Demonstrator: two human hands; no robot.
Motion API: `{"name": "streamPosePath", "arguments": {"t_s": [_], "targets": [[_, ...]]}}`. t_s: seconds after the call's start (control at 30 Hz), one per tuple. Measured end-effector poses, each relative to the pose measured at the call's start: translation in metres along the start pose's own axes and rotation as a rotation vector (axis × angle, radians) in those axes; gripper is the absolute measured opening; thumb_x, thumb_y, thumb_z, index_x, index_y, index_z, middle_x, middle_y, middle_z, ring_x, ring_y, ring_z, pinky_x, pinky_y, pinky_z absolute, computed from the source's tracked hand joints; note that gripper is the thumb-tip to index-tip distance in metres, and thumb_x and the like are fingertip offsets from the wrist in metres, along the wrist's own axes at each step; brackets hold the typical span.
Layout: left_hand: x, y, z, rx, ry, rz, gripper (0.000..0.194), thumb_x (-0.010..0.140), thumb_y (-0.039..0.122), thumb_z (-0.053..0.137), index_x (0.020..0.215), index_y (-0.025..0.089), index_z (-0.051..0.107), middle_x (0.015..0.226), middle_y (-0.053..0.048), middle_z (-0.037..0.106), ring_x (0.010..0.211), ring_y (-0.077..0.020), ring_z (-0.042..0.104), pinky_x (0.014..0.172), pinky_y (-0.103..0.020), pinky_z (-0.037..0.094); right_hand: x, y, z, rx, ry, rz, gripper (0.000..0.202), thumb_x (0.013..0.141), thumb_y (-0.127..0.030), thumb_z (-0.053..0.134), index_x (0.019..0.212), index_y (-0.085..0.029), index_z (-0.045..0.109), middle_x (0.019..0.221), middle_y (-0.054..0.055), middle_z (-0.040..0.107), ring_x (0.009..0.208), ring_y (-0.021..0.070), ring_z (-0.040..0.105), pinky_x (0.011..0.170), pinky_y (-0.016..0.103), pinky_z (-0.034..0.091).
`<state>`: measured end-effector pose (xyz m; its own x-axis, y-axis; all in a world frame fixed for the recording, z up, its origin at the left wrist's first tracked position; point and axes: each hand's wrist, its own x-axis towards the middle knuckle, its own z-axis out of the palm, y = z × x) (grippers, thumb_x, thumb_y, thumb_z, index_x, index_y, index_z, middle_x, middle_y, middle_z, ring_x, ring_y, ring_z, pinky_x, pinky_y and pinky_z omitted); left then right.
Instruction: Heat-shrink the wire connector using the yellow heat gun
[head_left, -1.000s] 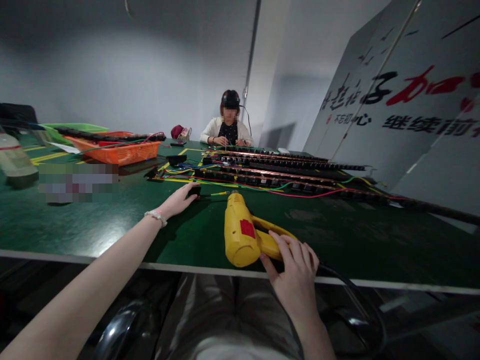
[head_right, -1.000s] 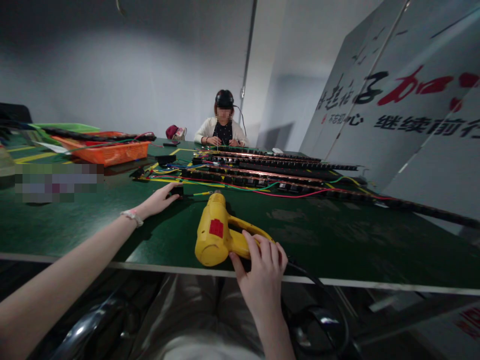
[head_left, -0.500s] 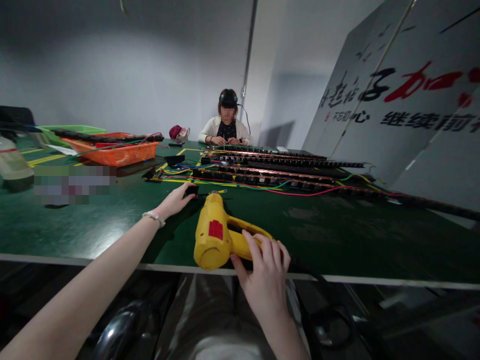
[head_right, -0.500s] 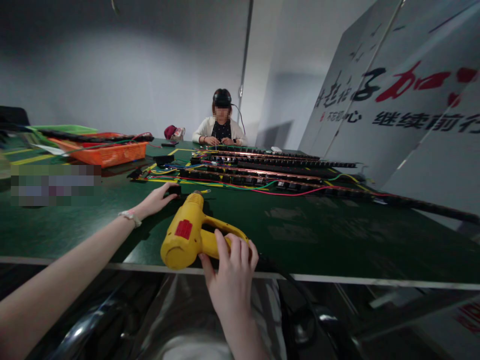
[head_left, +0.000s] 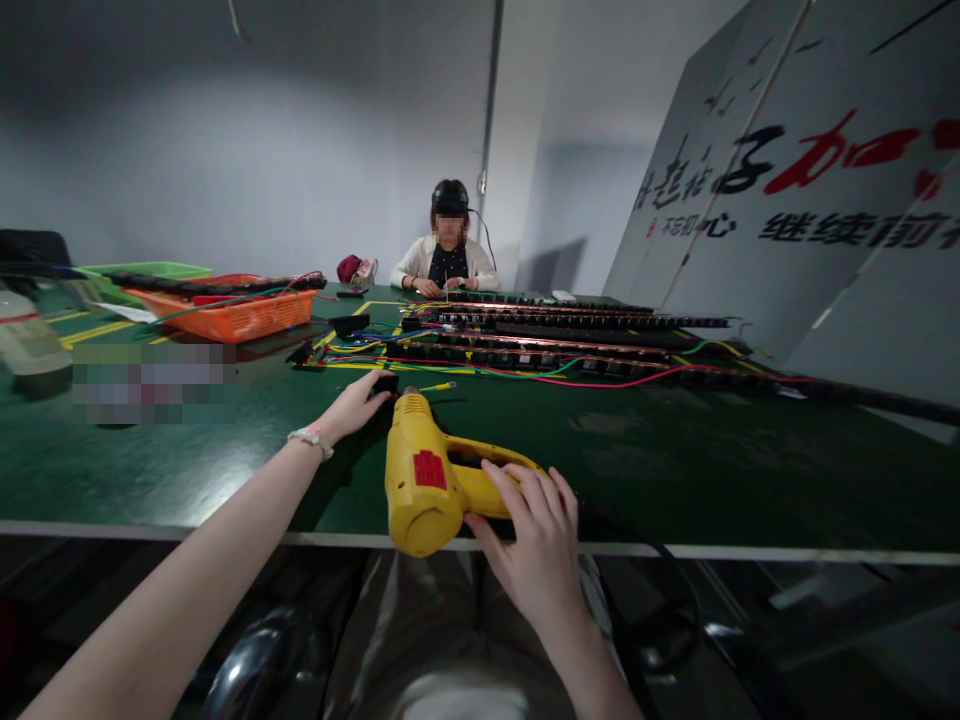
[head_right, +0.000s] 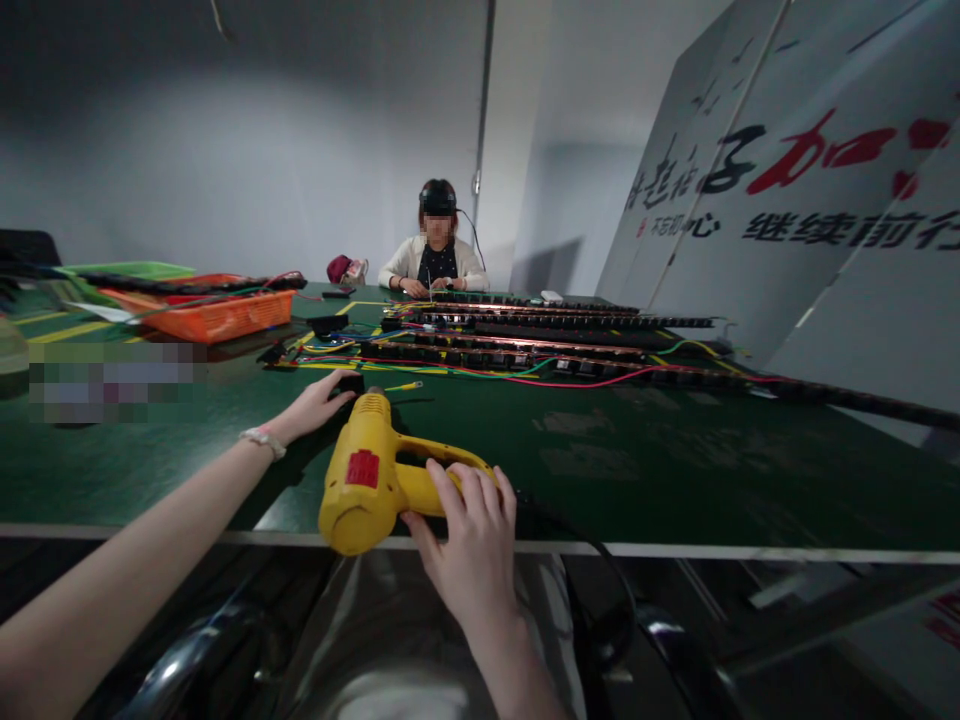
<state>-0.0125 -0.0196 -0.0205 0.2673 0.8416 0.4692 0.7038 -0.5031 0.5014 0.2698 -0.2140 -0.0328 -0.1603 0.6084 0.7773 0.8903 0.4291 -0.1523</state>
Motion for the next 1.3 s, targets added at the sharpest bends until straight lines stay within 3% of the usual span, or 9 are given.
{"name": "streamPosePath", "arguments": {"t_s": [0.2, 0.4, 0.67, 0.9, 1.3], "targets": [[-0.001, 0.006, -0.001, -0.057, -0.02, -0.031, 0.041, 0.085, 0.039, 0.046, 0.121, 0.019, 0.051, 0.118, -0.01, 0.064, 0.103, -0.0245, 0.063, 0.095, -0.041, 0.047, 0.0, 0.023, -0.004, -0.047, -0.011, -0.024, 0.044, 0.09, -0.049, 0.052, 0.126, -0.024, 0.055, 0.111, 0.005, 0.063, 0.107, 0.0204, 0.055, 0.107, 0.042, 0.026], [0.0, 0.002, 0.0, -0.069, -0.018, -0.017, 0.042, 0.086, 0.04, 0.046, 0.121, 0.019, 0.052, 0.119, -0.011, 0.063, 0.109, -0.0256, 0.06, 0.097, -0.042, 0.045, -0.001, 0.044, -0.011, -0.105, 0.001, -0.01, 0.043, 0.09, -0.049, 0.051, 0.125, -0.023, 0.056, 0.109, 0.005, 0.063, 0.105, 0.021, 0.056, 0.104, 0.042, 0.03], [0.001, 0.004, -0.001, -0.062, -0.023, -0.024, 0.042, 0.086, 0.04, 0.047, 0.122, 0.02, 0.052, 0.122, -0.011, 0.061, 0.113, -0.0257, 0.058, 0.1, -0.043, 0.044, -0.005, 0.055, -0.016, -0.19, 0.023, -0.013, 0.044, 0.091, -0.048, 0.049, 0.127, -0.023, 0.054, 0.109, 0.007, 0.062, 0.105, 0.0225, 0.054, 0.102, 0.043, 0.031], [0.001, 0.0, 0.0, -0.067, -0.019, -0.002, 0.044, 0.086, 0.043, 0.046, 0.123, 0.02, 0.052, 0.124, -0.011, 0.061, 0.115, -0.0261, 0.057, 0.1, -0.043, 0.044, -0.005, 0.05, -0.018, -0.249, 0.011, -0.058, 0.044, 0.092, -0.046, 0.047, 0.128, -0.021, 0.052, 0.108, 0.008, 0.059, 0.104, 0.0243, 0.05, 0.098, 0.043, 0.031], [0.001, -0.001, 0.001, -0.073, -0.014, -0.004, 0.045, 0.085, 0.044, 0.046, 0.122, 0.018, 0.052, 0.123, -0.011, 0.061, 0.113, -0.0263, 0.057, 0.098, -0.042, 0.045, -0.004, 0.01, -0.014, -0.11, -0.033, -0.059, 0.041, 0.093, -0.041, 0.048, 0.128, -0.02, 0.052, 0.109, 0.009, 0.058, 0.104, 0.0241, 0.049, 0.097, 0.042, 0.031]]}}
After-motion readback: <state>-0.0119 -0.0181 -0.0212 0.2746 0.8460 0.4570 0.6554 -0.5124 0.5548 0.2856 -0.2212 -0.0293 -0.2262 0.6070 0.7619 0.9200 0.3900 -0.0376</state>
